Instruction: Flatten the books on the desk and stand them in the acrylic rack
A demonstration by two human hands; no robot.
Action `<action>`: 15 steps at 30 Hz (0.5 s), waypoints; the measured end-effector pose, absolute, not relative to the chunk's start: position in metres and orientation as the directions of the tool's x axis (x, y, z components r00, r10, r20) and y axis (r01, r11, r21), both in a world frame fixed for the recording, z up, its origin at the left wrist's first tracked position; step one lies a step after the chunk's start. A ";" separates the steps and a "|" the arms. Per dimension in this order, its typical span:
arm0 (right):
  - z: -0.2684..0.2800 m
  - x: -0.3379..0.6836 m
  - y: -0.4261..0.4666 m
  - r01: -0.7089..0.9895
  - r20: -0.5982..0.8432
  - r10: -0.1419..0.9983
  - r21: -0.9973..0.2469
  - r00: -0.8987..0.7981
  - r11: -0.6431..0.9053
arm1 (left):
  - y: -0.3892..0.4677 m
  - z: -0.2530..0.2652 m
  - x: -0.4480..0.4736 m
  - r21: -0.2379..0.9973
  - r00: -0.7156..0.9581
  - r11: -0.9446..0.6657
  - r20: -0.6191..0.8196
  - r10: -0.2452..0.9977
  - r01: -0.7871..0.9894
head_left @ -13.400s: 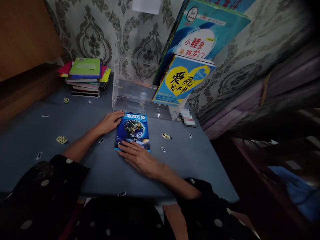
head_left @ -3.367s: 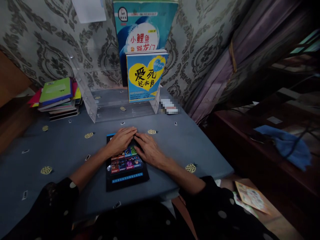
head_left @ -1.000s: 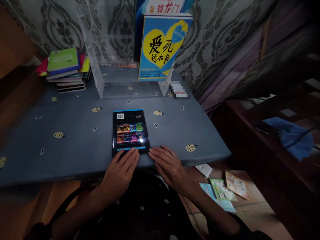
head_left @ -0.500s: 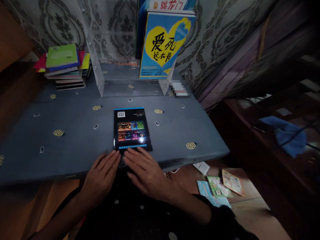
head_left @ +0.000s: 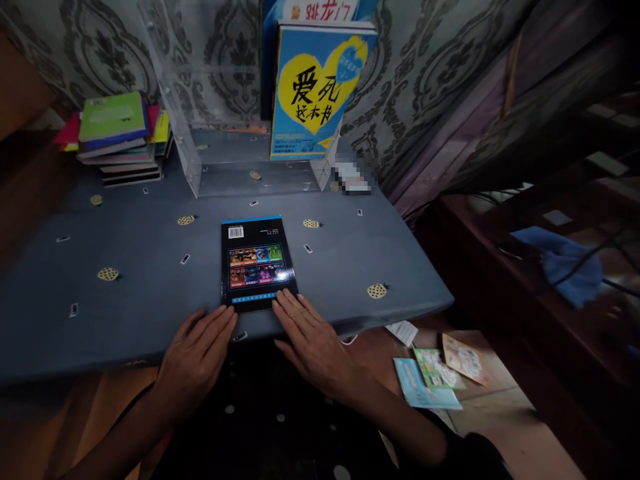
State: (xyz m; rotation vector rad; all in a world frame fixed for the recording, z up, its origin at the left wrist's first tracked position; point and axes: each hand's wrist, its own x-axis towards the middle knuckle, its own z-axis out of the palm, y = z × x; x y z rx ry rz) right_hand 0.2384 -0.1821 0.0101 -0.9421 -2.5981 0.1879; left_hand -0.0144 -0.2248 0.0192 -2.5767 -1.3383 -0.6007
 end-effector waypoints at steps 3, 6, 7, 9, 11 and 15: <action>0.008 0.250 -0.179 0.614 0.295 0.656 -0.233 -0.694 0.754 | -0.221 0.022 -0.013 0.048 0.511 -0.585 0.434 0.742 0.809; 0.007 0.256 -0.174 0.607 0.311 0.657 -0.253 -0.686 0.753 | -0.215 0.024 -0.013 0.071 0.505 -0.589 0.438 0.744 0.805; 0.008 0.257 -0.173 0.602 0.318 0.658 -0.267 -0.682 0.753 | -0.213 0.024 -0.013 0.080 0.500 -0.587 0.439 0.746 0.806; 0.009 0.259 -0.170 0.589 0.333 0.657 -0.292 -0.676 0.754 | -0.208 0.026 -0.014 0.103 0.488 -0.576 0.424 0.763 0.811; 0.011 0.260 -0.168 0.575 0.350 0.649 -0.300 -0.675 0.761 | -0.201 0.028 -0.016 0.127 0.485 -0.565 0.384 0.786 0.815; 0.013 0.261 -0.165 0.566 0.369 0.642 -0.303 -0.672 0.767 | -0.178 0.032 -0.022 0.146 0.501 -0.563 0.315 0.806 0.813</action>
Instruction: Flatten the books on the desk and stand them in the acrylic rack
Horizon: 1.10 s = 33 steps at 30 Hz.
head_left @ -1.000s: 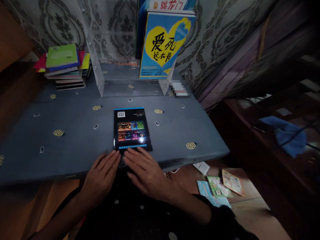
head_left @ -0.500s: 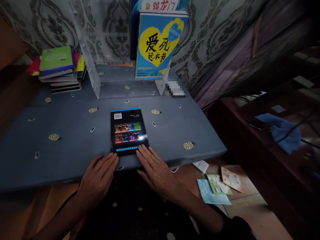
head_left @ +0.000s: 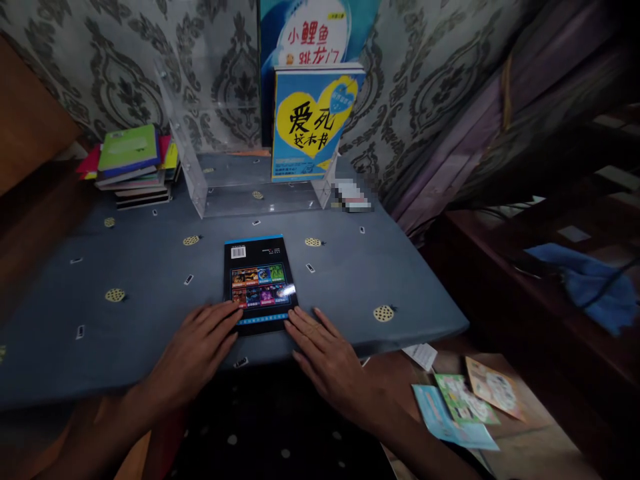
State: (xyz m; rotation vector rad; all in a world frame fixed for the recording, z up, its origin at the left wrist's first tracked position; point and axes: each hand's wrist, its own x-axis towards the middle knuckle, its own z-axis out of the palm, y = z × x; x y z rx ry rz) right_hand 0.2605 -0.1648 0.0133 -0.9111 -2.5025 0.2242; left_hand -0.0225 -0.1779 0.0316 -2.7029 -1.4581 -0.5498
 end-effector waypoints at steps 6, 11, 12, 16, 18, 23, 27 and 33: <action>0.017 0.263 -0.160 0.555 0.393 0.641 -0.320 -0.659 0.768 | -0.120 0.027 -0.037 0.154 0.478 -0.535 0.298 0.827 0.831; 0.018 0.261 -0.145 0.548 0.364 0.640 -0.332 -0.676 0.768 | -0.069 0.023 -0.044 0.145 0.462 -0.518 0.299 0.835 0.843; 0.018 0.261 -0.141 0.548 0.352 0.639 -0.332 -0.684 0.768 | -0.062 0.022 -0.044 0.150 0.459 -0.517 0.303 0.835 0.843; 0.019 0.259 -0.125 0.551 0.269 0.633 -0.325 -0.726 0.769 | -0.049 0.017 -0.043 0.182 0.446 -0.527 0.352 0.823 0.830; 0.020 0.260 -0.122 0.543 0.247 0.620 -0.315 -0.745 0.778 | -0.049 0.014 -0.043 0.180 0.442 -0.531 0.371 0.816 0.828; 0.019 0.271 -0.134 0.493 0.290 0.573 -0.305 -0.767 0.815 | -0.069 0.011 -0.043 0.120 0.492 -0.579 0.406 0.770 0.806; 0.006 0.282 -0.153 0.434 0.442 0.513 -0.274 -0.736 0.858 | -0.104 0.013 -0.036 0.075 0.526 -0.609 0.429 0.735 0.790; 0.017 0.280 -0.157 0.245 0.614 0.396 -0.318 -0.682 0.916 | -0.139 0.027 -0.035 0.105 0.584 -0.672 0.410 0.701 0.733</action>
